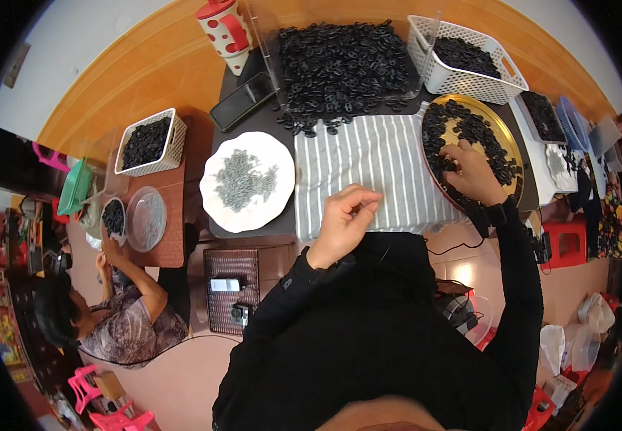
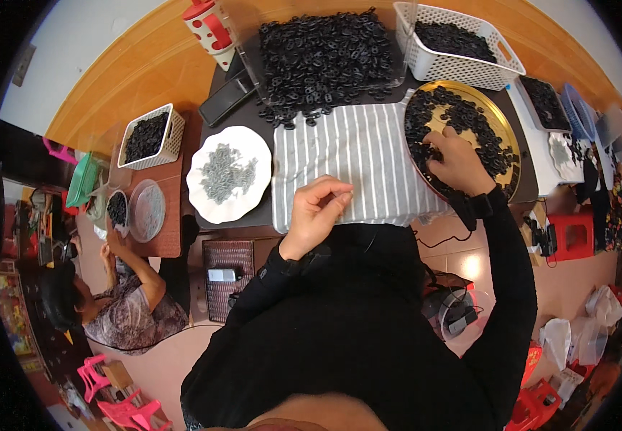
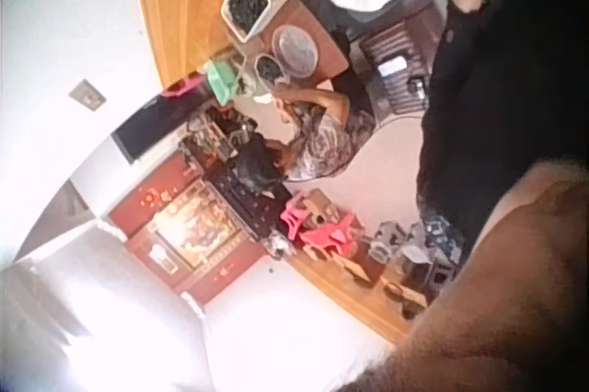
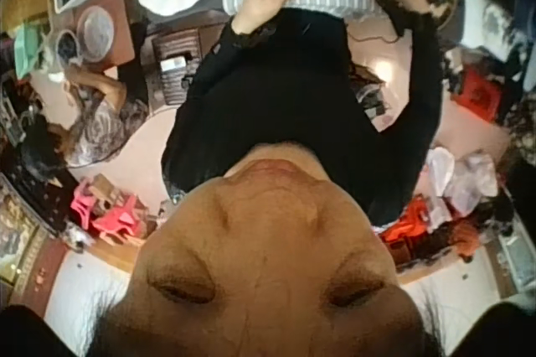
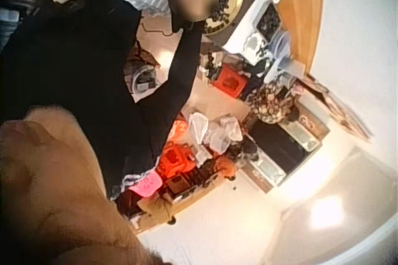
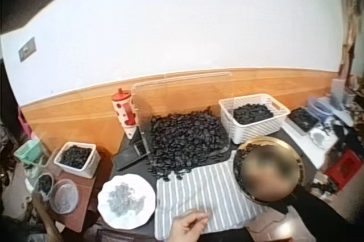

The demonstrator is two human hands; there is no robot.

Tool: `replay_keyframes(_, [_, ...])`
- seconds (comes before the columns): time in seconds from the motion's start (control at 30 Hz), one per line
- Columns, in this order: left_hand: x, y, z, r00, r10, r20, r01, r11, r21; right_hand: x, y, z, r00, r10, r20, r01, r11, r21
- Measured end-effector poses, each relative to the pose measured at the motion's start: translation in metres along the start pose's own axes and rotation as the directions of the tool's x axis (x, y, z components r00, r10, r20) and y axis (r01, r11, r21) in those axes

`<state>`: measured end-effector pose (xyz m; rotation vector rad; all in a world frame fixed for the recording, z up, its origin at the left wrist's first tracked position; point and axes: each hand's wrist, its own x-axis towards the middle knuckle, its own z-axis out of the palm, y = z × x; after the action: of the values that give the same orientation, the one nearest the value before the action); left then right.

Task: The person sits at a table and assembles small black plastic components by hand. They pick up a black ring-like piece and a small metal pin, insert the pin into the ring, and place the finished unit onto a gold tray. This process is repeated continuously throughout the video.

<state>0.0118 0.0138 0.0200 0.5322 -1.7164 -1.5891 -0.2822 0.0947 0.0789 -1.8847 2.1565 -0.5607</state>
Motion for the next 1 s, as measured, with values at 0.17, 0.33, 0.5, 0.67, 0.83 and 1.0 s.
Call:
replay_keyframes(0.17, [-0.008, 0.039, -0.030, 0.965, 0.224, -0.133, -0.159, 0.910, 0.382, 0.009, 0.006, 0.010, 0.986, -0.169, -0.004, 0.168, 0.984, -0.065])
replay_keyframes(0.33, [-0.005, 0.062, -0.078, 0.878, 0.353, -0.323, -0.044, 0.731, 0.681, 0.009, 0.011, 0.018, 0.991, -0.117, -0.071, 0.116, 0.993, -0.021])
replay_keyframes(0.5, [0.001, 0.060, -0.083, 0.866, 0.348, -0.359, 0.004, 0.713, 0.701, 0.005, 0.013, 0.014, 0.991, -0.059, -0.122, 0.053, 0.997, -0.052])
replay_keyframes(0.67, [0.009, 0.044, -0.055, 0.927, 0.307, -0.216, -0.055, 0.681, 0.731, 0.000, -0.047, 0.013, 0.957, -0.189, -0.222, 0.233, 0.953, 0.193])
replay_keyframes(0.83, [0.029, 0.035, -0.042, 0.963, 0.246, -0.109, -0.080, 0.648, 0.757, -0.004, -0.093, 0.060, 0.931, -0.342, -0.127, 0.344, 0.939, -0.007])
replay_keyframes(1.0, [0.029, 0.039, -0.052, 0.977, 0.206, -0.051, -0.071, 0.544, 0.836, -0.013, -0.104, 0.080, 0.893, -0.369, -0.257, 0.369, 0.928, -0.049])
